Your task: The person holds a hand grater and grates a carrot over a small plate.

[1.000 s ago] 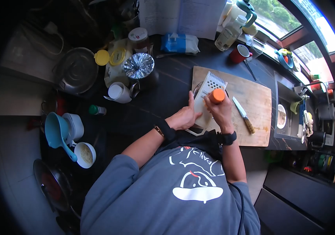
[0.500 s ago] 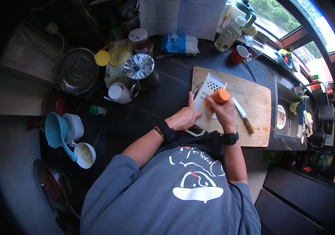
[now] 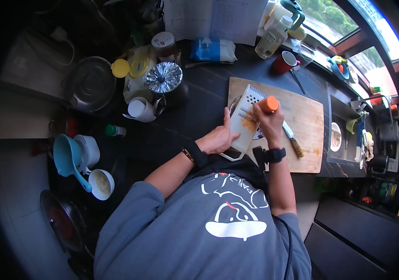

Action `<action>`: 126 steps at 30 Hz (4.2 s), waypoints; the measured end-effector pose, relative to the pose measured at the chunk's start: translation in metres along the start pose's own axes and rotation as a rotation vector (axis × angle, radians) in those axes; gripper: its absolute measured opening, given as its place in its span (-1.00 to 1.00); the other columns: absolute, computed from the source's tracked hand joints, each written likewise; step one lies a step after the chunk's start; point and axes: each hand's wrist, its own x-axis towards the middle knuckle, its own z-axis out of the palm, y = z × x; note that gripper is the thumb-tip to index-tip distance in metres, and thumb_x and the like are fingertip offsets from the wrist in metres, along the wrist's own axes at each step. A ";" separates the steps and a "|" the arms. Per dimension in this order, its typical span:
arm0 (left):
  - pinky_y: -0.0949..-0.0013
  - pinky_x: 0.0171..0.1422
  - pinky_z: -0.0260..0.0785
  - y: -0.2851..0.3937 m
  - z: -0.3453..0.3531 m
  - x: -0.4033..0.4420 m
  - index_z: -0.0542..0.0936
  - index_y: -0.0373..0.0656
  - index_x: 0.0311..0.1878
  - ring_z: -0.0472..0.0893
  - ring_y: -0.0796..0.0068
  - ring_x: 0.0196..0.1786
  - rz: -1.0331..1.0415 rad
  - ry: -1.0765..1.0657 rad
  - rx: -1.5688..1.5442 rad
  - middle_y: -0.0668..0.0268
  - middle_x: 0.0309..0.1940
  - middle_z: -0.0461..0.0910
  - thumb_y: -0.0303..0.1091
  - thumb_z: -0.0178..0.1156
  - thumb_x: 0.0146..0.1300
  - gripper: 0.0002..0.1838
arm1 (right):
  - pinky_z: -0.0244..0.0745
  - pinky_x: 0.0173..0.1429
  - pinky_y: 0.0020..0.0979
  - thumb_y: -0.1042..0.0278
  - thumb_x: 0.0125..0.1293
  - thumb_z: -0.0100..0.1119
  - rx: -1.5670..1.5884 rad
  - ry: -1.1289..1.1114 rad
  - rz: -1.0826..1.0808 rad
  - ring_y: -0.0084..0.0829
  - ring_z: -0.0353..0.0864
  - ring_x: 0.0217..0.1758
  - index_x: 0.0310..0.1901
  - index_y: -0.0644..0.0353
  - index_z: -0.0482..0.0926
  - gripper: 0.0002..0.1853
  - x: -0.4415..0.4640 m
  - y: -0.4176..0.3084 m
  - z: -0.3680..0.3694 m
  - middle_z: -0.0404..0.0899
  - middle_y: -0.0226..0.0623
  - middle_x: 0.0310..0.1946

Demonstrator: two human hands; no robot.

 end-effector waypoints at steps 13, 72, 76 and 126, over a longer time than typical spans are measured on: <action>0.20 0.27 0.35 -0.003 0.001 0.003 -0.62 -0.51 0.37 0.58 -0.14 0.10 0.019 0.032 -0.002 -0.36 0.05 0.49 -0.18 -0.04 0.48 -0.02 | 0.52 -0.43 -0.51 0.37 0.15 0.44 0.128 -0.139 0.090 -0.56 0.61 -0.49 -0.14 0.29 0.48 -0.66 -0.008 0.003 0.001 0.62 -0.32 -0.42; 0.21 0.30 0.32 -0.001 -0.003 0.003 -0.62 -0.51 0.37 0.56 -0.12 0.13 0.011 0.012 -0.024 -0.35 0.08 0.48 -0.17 -0.05 0.48 -0.02 | 0.57 -0.39 -0.50 0.32 0.13 0.46 0.118 -0.181 0.163 -0.54 0.64 -0.45 -0.13 0.34 0.50 -0.61 -0.013 -0.007 -0.001 0.65 -0.28 -0.41; 0.19 0.28 0.34 -0.007 0.001 0.006 -0.61 -0.51 0.37 0.58 -0.13 0.10 0.036 0.033 -0.046 -0.35 0.04 0.50 -0.16 -0.04 0.48 -0.02 | 0.56 -0.39 -0.49 0.33 0.14 0.46 0.160 -0.141 0.142 -0.55 0.63 -0.46 -0.13 0.32 0.51 -0.62 -0.020 -0.010 -0.003 0.64 -0.29 -0.42; 0.22 0.30 0.32 -0.005 0.000 0.000 -0.61 -0.50 0.37 0.57 -0.12 0.12 0.041 0.000 -0.036 -0.33 0.09 0.48 -0.18 -0.05 0.48 -0.02 | 0.57 -0.14 -0.28 0.31 0.06 0.46 -0.070 -0.154 -0.055 -0.16 0.67 -0.26 -0.19 0.31 0.52 -0.63 -0.023 -0.017 -0.007 0.62 -0.07 -0.33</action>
